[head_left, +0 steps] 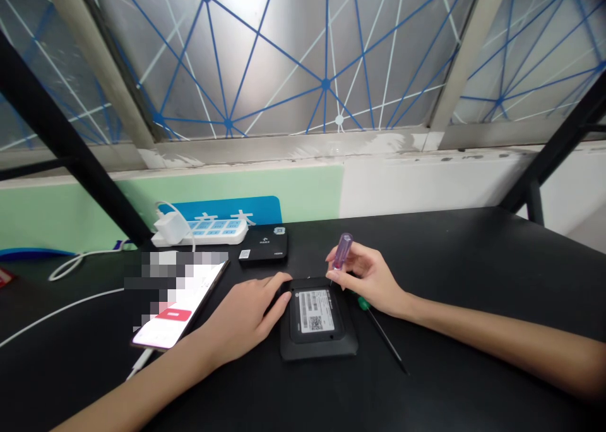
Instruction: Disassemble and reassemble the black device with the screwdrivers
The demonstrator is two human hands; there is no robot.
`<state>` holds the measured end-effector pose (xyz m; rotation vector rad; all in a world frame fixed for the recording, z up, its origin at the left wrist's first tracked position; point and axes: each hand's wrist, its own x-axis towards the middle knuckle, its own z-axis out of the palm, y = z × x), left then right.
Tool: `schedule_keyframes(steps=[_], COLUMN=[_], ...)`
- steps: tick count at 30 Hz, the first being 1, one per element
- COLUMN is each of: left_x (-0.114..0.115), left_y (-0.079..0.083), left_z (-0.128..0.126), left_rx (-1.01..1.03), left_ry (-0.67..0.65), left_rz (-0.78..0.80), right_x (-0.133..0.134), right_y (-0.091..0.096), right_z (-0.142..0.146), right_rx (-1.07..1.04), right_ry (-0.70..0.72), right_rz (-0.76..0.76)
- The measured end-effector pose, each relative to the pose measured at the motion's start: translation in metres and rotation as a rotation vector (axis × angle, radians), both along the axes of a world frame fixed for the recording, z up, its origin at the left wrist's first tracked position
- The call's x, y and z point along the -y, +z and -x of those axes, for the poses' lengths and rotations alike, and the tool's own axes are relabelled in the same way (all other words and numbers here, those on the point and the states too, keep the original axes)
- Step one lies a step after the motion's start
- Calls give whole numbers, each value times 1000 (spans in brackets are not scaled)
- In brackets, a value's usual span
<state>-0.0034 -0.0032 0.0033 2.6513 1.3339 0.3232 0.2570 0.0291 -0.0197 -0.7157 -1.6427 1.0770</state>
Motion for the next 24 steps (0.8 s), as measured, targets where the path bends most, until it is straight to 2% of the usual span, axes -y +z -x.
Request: schedule_keyframes(steps=[9,15,20,24], left_x=[0,1,1,1], left_y=[2,2,2,2], left_z=[-2,-1,-1,-1], left_rx=[-5,9,4,10], left_ry=[1,-3,1,-4], left_rz=[-4,-5,0,-4], right_x=[2,5,4,2], right_y=[4,11,8,4], right_z=[-1,-3,-3,-2], right_rx=[20,114,156,115], right_ry=[-18,9,-34,-60], right_rz=[19,-56,-132,-89])
